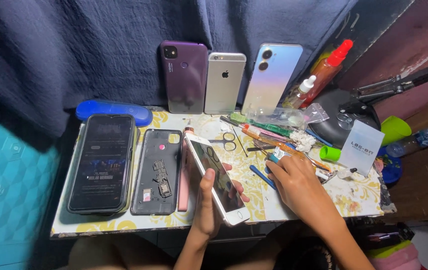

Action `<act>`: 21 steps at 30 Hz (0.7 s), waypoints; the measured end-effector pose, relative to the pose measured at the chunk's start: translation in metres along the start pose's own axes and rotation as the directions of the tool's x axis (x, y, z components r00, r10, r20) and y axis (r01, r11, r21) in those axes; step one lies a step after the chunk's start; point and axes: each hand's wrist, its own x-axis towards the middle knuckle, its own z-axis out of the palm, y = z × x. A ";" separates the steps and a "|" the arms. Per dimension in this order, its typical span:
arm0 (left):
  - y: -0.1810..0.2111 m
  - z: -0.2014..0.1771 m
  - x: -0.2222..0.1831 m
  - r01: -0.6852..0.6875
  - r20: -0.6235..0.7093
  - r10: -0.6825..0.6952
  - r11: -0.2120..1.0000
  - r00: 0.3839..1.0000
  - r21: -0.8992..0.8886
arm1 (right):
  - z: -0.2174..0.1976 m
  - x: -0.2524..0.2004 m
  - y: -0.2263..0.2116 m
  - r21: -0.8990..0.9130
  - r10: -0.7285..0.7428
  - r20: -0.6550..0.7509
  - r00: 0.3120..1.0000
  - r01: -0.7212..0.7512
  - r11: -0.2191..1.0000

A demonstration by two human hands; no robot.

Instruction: The person is disassembling a smartphone by using a plastic prying tool to separate the screen from the housing.

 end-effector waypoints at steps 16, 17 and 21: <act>-0.004 -0.004 0.003 0.018 0.021 -0.018 1.000 1.000 0.005 | -0.029 -0.011 -0.048 0.853 0.739 0.163 0.653 -0.470 0.227; -0.004 -0.003 0.003 0.018 0.015 -0.018 1.000 1.000 -0.007 | -0.022 -0.018 -0.051 0.902 0.752 0.267 0.603 -0.430 0.025; -0.005 -0.005 0.003 -0.008 0.026 0.008 1.000 1.000 0.013 | -0.018 -0.030 -0.071 0.907 0.686 0.421 0.593 -0.282 -0.312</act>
